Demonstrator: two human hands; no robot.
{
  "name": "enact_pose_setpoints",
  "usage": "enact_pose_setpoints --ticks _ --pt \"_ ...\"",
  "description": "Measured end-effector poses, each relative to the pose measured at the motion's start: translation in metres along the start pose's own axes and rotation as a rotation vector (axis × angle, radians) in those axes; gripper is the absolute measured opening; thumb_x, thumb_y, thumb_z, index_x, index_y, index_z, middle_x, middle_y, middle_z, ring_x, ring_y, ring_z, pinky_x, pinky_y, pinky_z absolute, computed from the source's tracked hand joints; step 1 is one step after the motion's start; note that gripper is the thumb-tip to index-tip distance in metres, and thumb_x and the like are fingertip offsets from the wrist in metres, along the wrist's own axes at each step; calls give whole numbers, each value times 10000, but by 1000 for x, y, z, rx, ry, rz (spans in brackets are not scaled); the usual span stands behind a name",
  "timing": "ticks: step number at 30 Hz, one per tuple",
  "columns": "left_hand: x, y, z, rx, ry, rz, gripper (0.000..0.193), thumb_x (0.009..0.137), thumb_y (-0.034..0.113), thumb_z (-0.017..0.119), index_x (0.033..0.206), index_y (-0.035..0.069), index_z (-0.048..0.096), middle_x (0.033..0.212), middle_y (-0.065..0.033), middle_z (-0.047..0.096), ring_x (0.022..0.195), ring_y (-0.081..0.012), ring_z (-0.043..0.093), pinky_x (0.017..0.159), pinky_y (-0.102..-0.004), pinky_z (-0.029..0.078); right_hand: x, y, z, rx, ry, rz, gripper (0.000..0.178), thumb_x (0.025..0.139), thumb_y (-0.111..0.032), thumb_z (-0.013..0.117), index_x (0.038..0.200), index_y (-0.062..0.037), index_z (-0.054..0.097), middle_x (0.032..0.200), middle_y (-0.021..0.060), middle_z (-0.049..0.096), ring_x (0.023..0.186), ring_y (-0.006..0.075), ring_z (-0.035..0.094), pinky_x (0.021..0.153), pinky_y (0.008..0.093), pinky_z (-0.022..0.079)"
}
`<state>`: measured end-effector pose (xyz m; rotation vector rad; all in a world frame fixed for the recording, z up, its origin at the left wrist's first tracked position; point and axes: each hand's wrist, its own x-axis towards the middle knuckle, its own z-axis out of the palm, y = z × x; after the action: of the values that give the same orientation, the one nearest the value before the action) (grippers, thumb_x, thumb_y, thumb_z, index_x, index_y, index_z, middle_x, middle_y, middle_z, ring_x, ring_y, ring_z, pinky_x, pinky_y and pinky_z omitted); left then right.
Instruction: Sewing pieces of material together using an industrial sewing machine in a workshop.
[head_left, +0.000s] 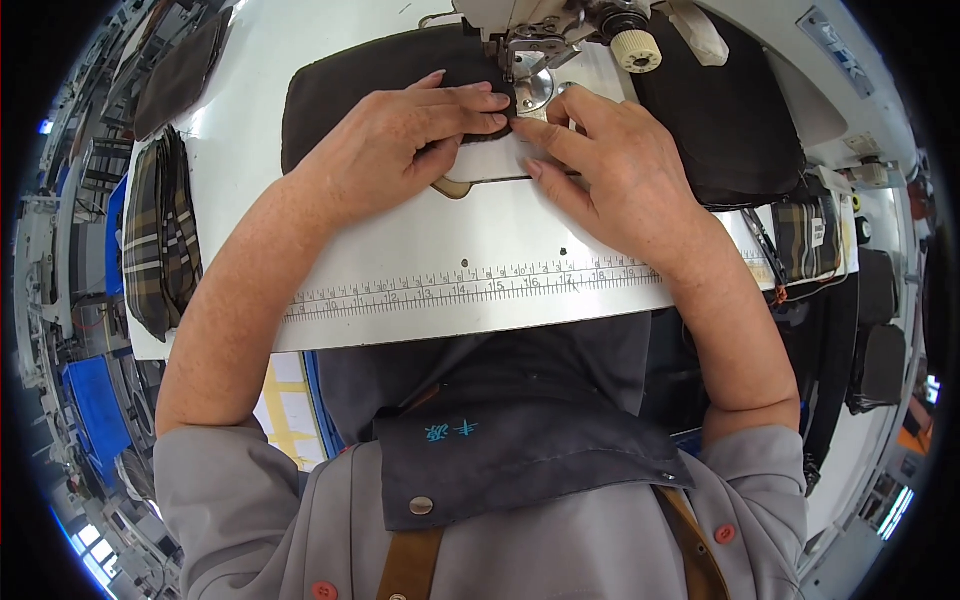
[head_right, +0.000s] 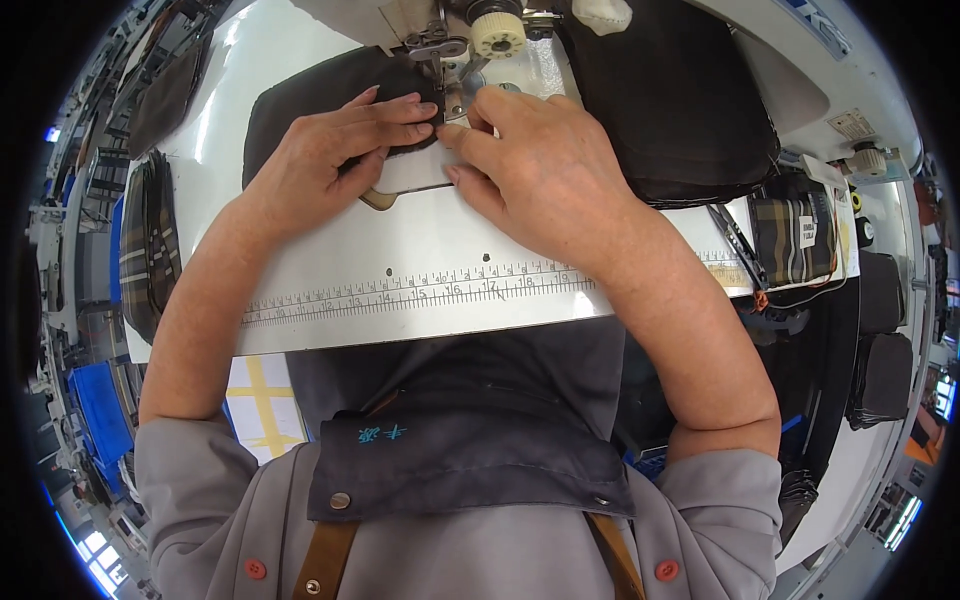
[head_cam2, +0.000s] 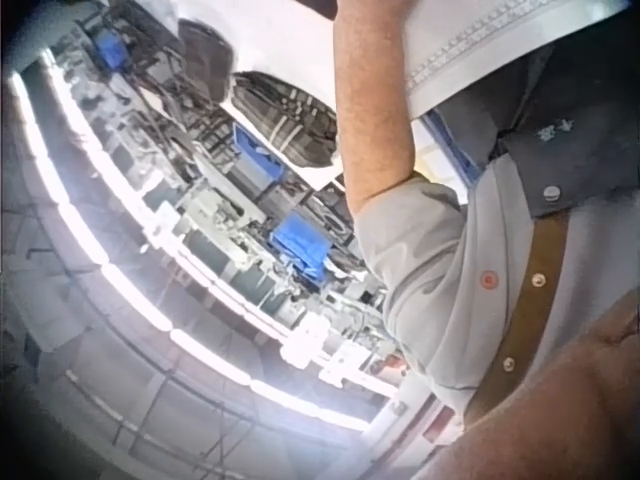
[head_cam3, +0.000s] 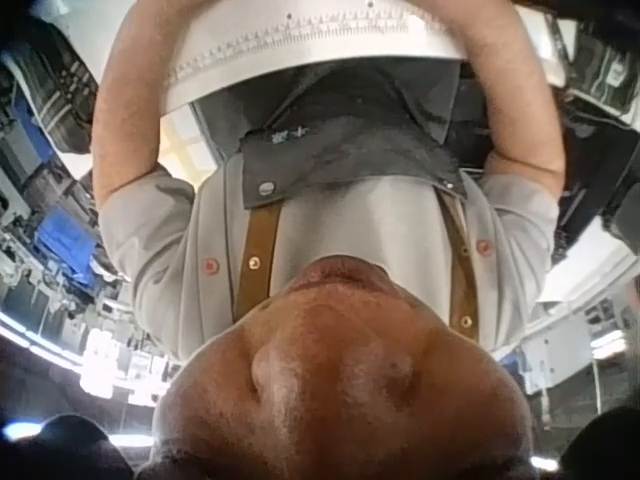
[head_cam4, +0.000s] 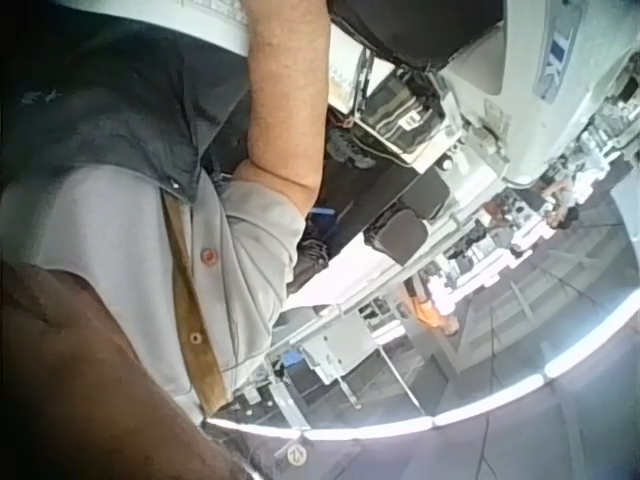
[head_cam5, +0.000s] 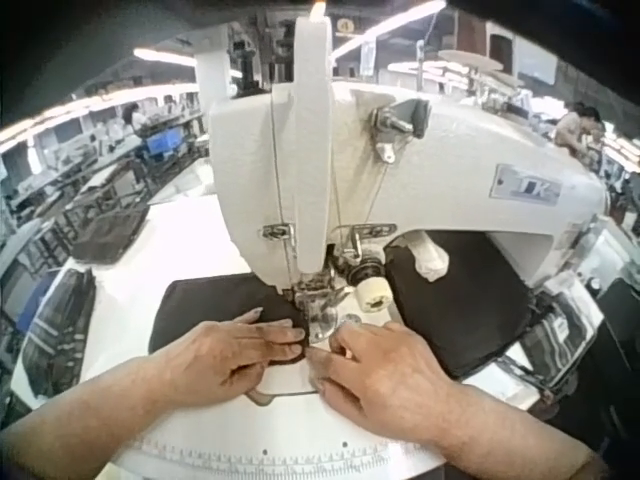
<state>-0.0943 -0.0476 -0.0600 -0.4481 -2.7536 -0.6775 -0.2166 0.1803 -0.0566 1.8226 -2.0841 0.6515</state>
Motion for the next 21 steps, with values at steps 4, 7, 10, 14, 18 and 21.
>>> enact_pose_setpoints --ticks 4,7,10,14,18,21 --pt "7 -7 1 16 4 -1 465 858 -91 531 1258 57 715 1360 -95 676 1328 -287 594 1232 -502 338 2 2 3 -24 -8 24 264 871 -227 744 1091 -81 751 892 55 586 786 258 635 694 410 512" --pt "9 -9 2 52 28 -12 470 863 -82 529 1274 59 709 1363 -101 672 1324 -291 595 1234 -494 338 3 2 3 -47 -27 45 323 888 -265 732 1150 -75 738 916 66 585 796 267 635 704 419 511" --pt "11 -9 5 94 55 -39 461 879 -69 528 1284 61 705 1358 -109 673 1315 -297 600 1230 -486 346 4 2 3 -71 -46 47 367 897 -293 720 1187 -68 720 940 82 584 820 277 637 719 429 506" --pt "15 -5 8 172 92 -68 428 909 -48 526 1285 54 702 1336 -121 681 1309 -297 601 1210 -482 379 3 0 3 -81 -46 47 382 903 -304 712 1202 -66 708 960 93 585 839 288 639 731 437 500" --pt "16 7 15 268 123 -94 382 923 -33 537 1265 19 701 1295 -147 696 1271 -294 628 1167 -445 442 1 1 3 -67 -50 69 375 903 -297 713 1197 -64 700 963 94 587 832 292 640 730 445 501" --pt "19 19 15 373 100 -142 325 949 27 554 1235 -9 704 1248 -164 714 1204 -297 669 1077 -412 518 1 1 4 -64 -42 67 365 902 -287 712 1192 -64 698 960 94 588 824 292 643 719 444 505"
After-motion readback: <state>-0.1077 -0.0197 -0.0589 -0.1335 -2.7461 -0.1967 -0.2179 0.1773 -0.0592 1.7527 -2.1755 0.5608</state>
